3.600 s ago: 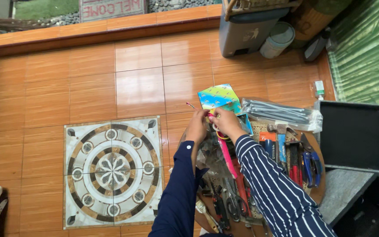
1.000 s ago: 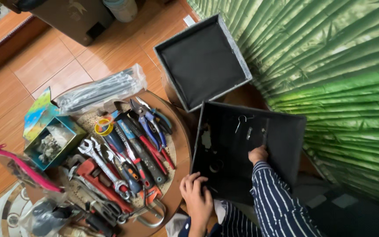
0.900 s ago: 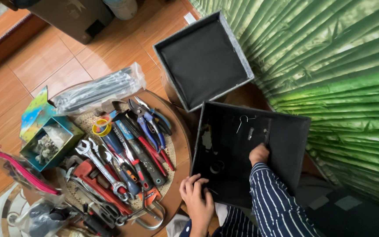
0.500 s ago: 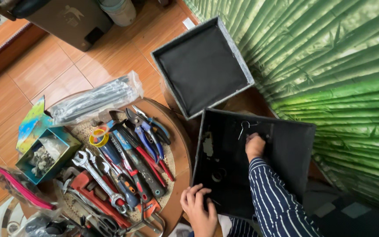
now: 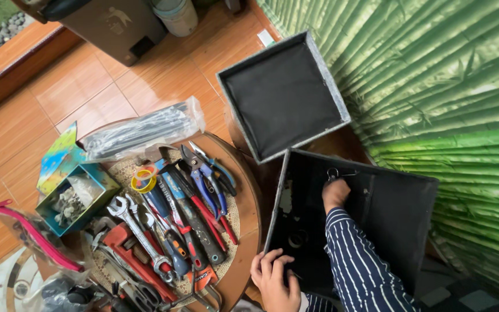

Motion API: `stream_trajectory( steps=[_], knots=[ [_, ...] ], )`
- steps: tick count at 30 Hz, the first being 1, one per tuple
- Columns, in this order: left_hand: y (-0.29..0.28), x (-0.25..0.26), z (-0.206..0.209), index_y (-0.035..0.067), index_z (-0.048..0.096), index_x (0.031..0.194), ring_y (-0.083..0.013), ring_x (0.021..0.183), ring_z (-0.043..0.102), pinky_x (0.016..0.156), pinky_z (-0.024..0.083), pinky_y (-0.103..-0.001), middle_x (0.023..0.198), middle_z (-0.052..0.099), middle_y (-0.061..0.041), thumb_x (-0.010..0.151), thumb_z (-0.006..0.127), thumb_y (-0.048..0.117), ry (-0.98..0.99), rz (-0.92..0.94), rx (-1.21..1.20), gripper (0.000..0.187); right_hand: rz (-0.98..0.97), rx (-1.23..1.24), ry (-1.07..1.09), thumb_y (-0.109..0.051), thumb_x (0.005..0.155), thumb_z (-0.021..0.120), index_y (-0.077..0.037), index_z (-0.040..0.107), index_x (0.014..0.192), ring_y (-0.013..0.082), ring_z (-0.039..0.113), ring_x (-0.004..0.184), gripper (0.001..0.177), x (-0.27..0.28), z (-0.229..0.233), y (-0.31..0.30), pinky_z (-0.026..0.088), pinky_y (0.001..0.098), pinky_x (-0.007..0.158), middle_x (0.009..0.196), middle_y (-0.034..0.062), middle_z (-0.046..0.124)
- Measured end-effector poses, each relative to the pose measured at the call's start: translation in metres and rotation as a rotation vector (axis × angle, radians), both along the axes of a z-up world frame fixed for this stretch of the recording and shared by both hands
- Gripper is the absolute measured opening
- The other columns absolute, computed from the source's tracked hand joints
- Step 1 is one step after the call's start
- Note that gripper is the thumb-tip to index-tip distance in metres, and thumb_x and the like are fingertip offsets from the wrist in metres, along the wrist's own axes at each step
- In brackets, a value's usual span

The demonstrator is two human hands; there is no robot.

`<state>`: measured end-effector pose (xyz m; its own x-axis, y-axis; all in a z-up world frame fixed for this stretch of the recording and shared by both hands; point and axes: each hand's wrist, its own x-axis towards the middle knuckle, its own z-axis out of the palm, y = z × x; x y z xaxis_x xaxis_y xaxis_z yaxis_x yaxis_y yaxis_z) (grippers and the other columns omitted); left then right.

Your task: The person repeatedly picks up various tools and hardware items from a black toolbox and places them on a round glass table. The person handles screwdrivers, pliers, wrenches, and packaged hardware, moving them one by one from the toolbox to the table.

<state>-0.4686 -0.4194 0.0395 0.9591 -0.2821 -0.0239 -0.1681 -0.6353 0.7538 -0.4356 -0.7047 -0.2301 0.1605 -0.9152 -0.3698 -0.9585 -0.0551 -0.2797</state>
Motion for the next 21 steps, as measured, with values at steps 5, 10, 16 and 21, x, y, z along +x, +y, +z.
stream_trajectory(
  steps=[5,10,16,21],
  knots=[
    [-0.002,0.001,0.002,0.016,0.073,0.094,-0.0401,0.127,0.044,0.108,0.030,-0.054,0.120,0.066,-0.004,0.061,0.065,0.004,0.011,0.005,-0.011,0.035,0.118,0.030,0.078,-0.027,0.090,0.073,-0.001,0.077,0.091,0.0414,0.072,0.096,0.027,0.001,-0.004,0.000,0.060,0.0476,0.083,0.099,0.0256,0.074],
    [-0.001,0.002,0.008,0.014,0.073,0.096,-0.0400,0.128,0.044,0.107,0.030,-0.054,0.123,0.066,-0.005,0.065,0.066,0.003,0.082,0.018,-0.048,0.034,0.718,-0.167,0.287,-0.037,0.093,0.070,-0.005,0.078,0.084,0.0358,0.073,0.096,0.034,-0.003,0.002,-0.001,0.059,0.0475,0.085,0.096,0.0180,0.076],
    [0.020,0.015,0.026,0.010,0.070,0.101,-0.0416,0.135,0.046,0.113,0.034,-0.052,0.146,0.058,-0.013,0.070,0.061,-0.002,0.134,-0.011,-0.252,0.034,0.492,0.178,0.071,-0.039,0.086,0.071,-0.007,0.077,0.089,0.0401,0.072,0.086,0.033,-0.037,0.079,0.028,0.057,0.0494,0.077,0.088,0.0206,0.075],
    [0.043,0.023,0.055,0.007,0.070,0.104,-0.0443,0.140,0.042,0.116,0.031,-0.053,0.155,0.050,-0.018,0.070,0.061,-0.003,0.221,-0.055,-0.323,0.036,0.273,0.387,-0.307,-0.025,0.087,0.072,-0.008,0.073,0.099,0.0232,0.070,0.062,0.021,-0.077,0.205,0.069,0.054,0.0387,0.059,0.075,0.0092,0.077]
  ],
)
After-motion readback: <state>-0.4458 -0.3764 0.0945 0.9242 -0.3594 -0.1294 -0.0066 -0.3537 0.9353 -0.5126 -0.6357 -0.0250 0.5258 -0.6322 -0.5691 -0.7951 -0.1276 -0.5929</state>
